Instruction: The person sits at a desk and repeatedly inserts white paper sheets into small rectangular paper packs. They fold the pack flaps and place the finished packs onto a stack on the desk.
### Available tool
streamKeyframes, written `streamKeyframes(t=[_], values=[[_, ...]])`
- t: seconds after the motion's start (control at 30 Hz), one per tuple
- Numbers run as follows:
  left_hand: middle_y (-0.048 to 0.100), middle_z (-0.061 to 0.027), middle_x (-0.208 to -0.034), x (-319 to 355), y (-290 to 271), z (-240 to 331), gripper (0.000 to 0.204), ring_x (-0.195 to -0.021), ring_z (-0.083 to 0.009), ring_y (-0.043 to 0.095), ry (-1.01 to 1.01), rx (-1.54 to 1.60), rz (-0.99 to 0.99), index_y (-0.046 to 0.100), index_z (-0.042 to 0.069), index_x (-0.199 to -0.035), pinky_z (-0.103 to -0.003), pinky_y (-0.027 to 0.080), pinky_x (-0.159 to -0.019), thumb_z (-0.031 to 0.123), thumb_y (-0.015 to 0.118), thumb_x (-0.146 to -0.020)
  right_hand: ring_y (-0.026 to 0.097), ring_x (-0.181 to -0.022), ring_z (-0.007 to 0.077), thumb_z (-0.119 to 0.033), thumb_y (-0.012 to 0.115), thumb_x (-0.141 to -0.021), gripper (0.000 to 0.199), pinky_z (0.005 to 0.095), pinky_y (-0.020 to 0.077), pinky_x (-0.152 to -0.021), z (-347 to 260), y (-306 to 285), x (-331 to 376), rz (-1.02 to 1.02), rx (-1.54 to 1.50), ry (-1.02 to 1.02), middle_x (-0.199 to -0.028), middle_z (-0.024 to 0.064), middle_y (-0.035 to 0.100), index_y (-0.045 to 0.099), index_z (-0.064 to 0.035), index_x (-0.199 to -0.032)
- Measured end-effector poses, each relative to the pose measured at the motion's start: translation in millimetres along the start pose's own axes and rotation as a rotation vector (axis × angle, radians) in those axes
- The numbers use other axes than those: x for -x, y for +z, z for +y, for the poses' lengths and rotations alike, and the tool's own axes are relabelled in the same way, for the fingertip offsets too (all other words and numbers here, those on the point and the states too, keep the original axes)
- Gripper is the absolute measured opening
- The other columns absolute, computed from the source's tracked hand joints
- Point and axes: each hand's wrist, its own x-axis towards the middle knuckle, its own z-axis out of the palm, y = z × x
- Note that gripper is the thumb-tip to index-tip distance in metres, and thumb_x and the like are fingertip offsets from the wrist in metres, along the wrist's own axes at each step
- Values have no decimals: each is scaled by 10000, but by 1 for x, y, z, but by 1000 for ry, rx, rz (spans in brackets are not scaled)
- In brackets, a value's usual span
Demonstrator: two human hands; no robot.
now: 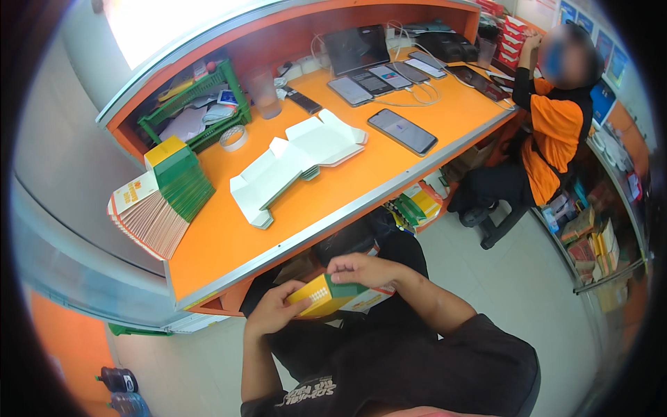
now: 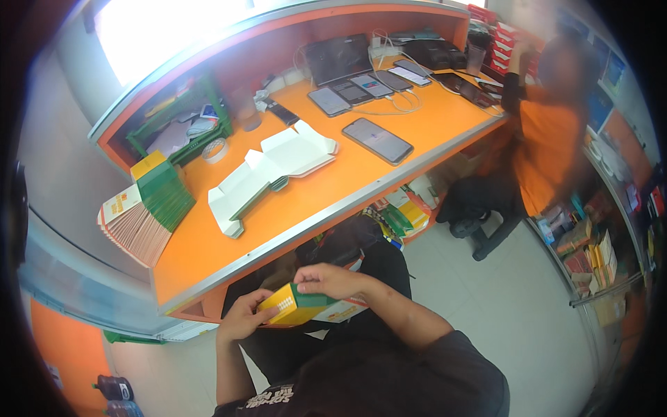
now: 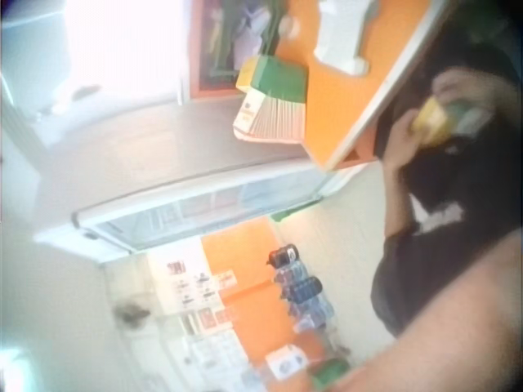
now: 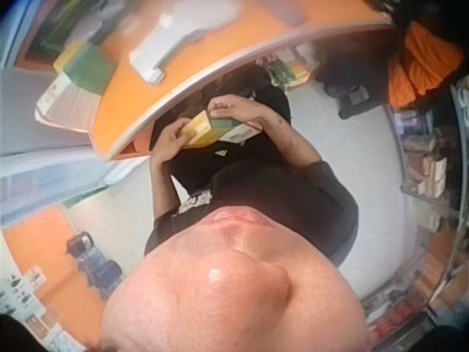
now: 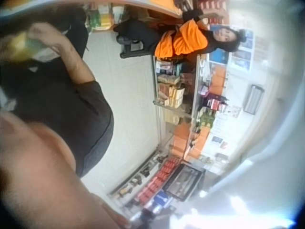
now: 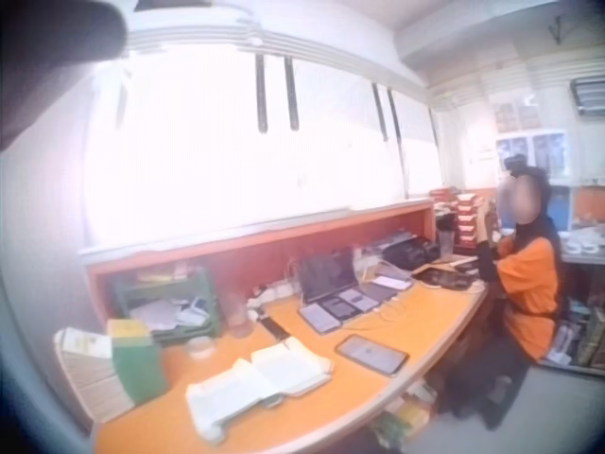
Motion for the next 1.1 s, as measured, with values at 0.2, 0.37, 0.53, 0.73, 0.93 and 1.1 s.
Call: streamKeyframes(t=[0.2, 0.37, 0.53, 0.73, 0.93, 1.1], values=[[703, -71, -1006, -30, 12, -36, 217, -865, -115, 664, 4, 595, 139, 603, -20, -1141, -232, 502, -800, 27, 636, -932, 577, -1068, 270, -297, 819, -805, 464, 376, 463, -944, 9, 10, -1, 676, 528, -512, -1154, 124, 555, 526, -60, -1076], [702, -94, -992, -54, 53, -48, 182, -900, -142, 691, -42, 822, 171, 595, -15, -1121, -265, 558, -827, 49, 619, -953, 404, -1279, 430, -348, 895, -684, 577, 506, 394, -1047, 20, 39, 26, 797, 905, -493, -1357, 206, 430, 523, -74, -1029], [678, -110, -1093, -64, 70, -56, 200, -963, -154, 688, -47, 971, 245, 566, 3, -1142, -282, 583, -856, 83, 628, -970, 434, -1291, 400, -302, 837, -759, 489, 495, 381, -1075, 40, 43, 33, 658, 967, -428, -1380, 178, 454, 560, -47, -1070], [673, -83, -1115, -67, 83, -42, 196, -976, -150, 671, 176, 795, 357, 563, 8, -1139, -266, 552, -862, 66, 644, -971, 640, -1091, 291, -158, 706, -907, 283, 395, 521, -946, 64, 45, 12, 731, 602, -433, -1252, 157, 588, 593, 0, -1112], [691, -81, -981, -77, 76, -68, 231, -853, -110, 657, 272, 579, 623, 582, -19, -1129, -236, 525, -793, 27, 696, -933, 663, -1036, 143, -92, 617, -988, 215, 298, 539, -894, 58, 37, 3, 703, 89, -326, -1229, 136, 642, 623, 31, -1164], [720, -112, -959, -74, 96, -74, 153, -872, -126, 673, 313, 366, 802, 689, -76, -1013, -245, 522, -802, 30, 731, -910, 672, -1002, 161, -95, 637, -974, 203, 304, 543, -891, 47, 39, 5, 707, 176, -269, -1214, 117, 661, 644, 46, -1120]])
